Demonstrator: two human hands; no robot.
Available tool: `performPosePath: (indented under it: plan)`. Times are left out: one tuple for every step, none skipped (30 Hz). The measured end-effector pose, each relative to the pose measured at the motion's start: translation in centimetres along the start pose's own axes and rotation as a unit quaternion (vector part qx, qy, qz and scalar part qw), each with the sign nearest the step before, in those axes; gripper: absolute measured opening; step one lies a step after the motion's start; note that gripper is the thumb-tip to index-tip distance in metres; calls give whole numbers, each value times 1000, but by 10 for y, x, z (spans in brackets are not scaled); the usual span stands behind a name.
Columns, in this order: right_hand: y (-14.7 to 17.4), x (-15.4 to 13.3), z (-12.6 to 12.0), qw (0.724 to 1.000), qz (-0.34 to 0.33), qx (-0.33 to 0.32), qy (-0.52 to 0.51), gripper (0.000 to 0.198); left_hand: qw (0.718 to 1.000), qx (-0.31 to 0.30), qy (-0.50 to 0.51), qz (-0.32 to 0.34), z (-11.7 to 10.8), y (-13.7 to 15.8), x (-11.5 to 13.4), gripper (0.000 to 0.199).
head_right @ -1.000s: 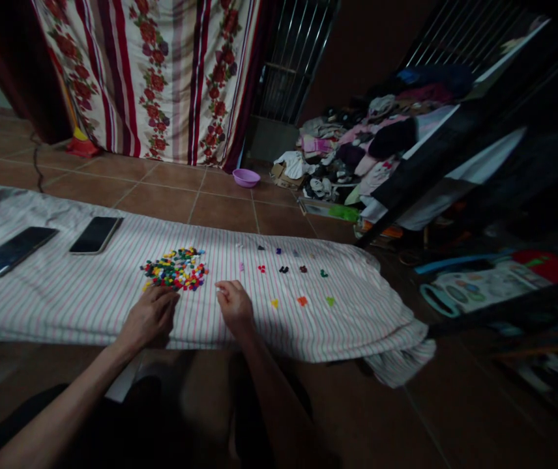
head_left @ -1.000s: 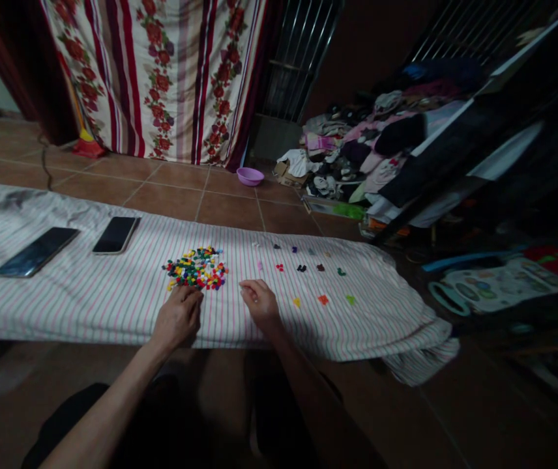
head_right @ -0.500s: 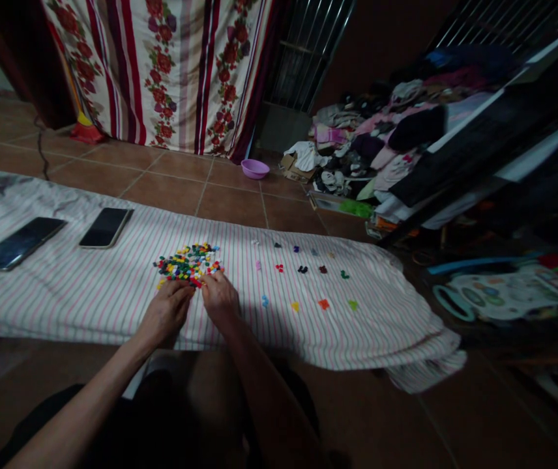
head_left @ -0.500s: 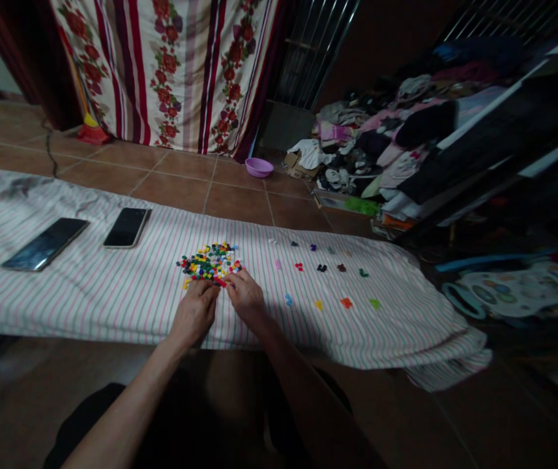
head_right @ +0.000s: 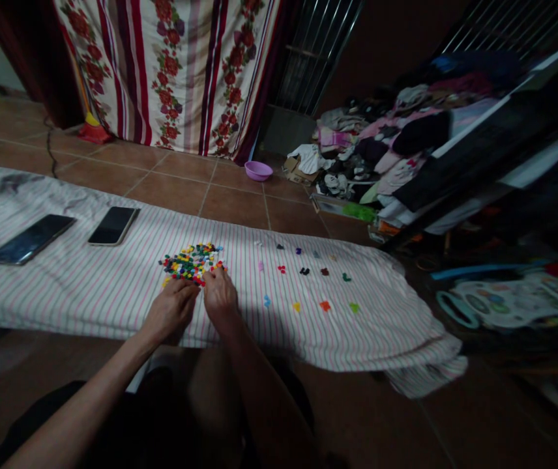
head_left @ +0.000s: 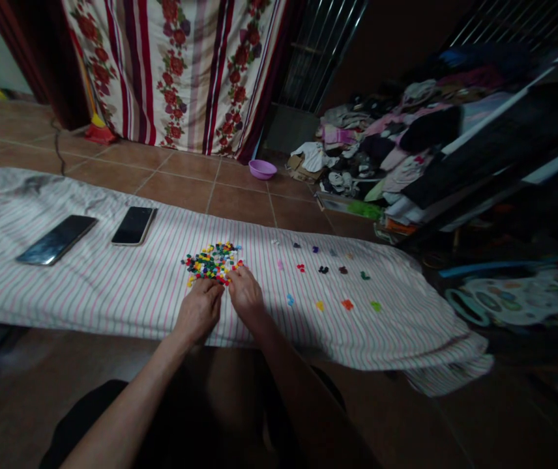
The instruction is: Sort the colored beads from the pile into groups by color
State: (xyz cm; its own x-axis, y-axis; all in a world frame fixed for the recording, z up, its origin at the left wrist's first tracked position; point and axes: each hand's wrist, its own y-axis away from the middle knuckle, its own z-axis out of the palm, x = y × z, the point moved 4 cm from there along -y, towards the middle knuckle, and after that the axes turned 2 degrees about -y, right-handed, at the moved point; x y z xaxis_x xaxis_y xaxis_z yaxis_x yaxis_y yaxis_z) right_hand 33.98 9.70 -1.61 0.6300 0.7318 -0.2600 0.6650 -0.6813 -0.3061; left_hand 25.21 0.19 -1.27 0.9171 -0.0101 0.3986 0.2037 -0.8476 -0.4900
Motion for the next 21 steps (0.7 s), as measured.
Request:
performPosePath:
  plan:
    - [0, -1, 0, 1000, 0, -1, 3, 21, 1000, -5, -1, 0, 0, 0, 1, 24]
    - [0, -1, 0, 1000, 0, -1, 4, 20, 1000, -8, -2, -1, 0, 0, 2, 25]
    - [0, -1, -1, 1000, -1, -2, 5, 19, 1000, -9, -5, -3, -1, -1, 3, 25]
    - [0, -1, -2, 1000, -3, -3, 5, 18, 1000, -10, -7, -4, -1, -1, 4, 25]
    - [1, -1, -3, 1000, -5, -4, 5, 17, 1000, -11, -9, -4, -1, -1, 4, 25]
    - [1, -1, -5, 1000, -8, -5, 5, 15, 1000, -12, -12, -3, -1, -2, 5, 25]
    - [1, -2, -6, 1000, -11, -6, 4, 14, 1000, -13, -15, -2, 0, -2, 5, 26]
    - [0, -2, -8, 1000, -15, -6, 2, 12, 1000, -15, -19, 0, 0, -3, 6, 26]
    - [0, -2, -10, 1000, -18, -6, -2, 11, 1000, -18, -24, 2, 0, -3, 6, 27]
    - [0, -2, -11, 1000, -20, -6, -7, 10, 999, -21, -29, 3, 0, -4, 6, 27]
    - [-1, -2, -13, 1000, -21, -6, -13, 10, 999, -23, -34, 4, 0, -5, 7, 28]
    - [-1, -2, -14, 999, -23, -6, -22, 9, 999, -25, -38, 4, 0, -6, 7, 28]
    - [-2, -2, -15, 999, -24, -6, -31, 9, 999, -26, -42, 3, -1, -7, 7, 28]
    - [-2, -2, -15, 999, -25, -5, -42, 9, 999, -27, -47, 3, -1, -7, 7, 27]
    - [-3, -2, -16, 998, -25, -2, -52, 9, 998, -27, -50, 3, -1, -8, 7, 27]
    - [-3, -2, -17, 998, -26, 2, -62, 9, 998, -28, -54, 3, -1, -8, 8, 27]
    - [-3, -2, -17, 997, -28, 7, -70, 10, 998, -27, -57, 3, -2, -9, 8, 26]
    - [-3, -2, -18, 997, -31, 11, -77, 11, 998, -27, -59, 5, -2, -9, 8, 26]
    - [-2, -2, -20, 996, -34, 15, -82, 12, 998, -26, -61, 7, -2, -9, 8, 25]
    - [-2, -2, -21, 995, -39, 18, -85, 13, 998, -25, -62, 8, -2, -9, 9, 25]
    - [-1, -2, -23, 995, -44, 19, -88, 13, 998, -24, -62, 9, -2, -9, 9, 24]
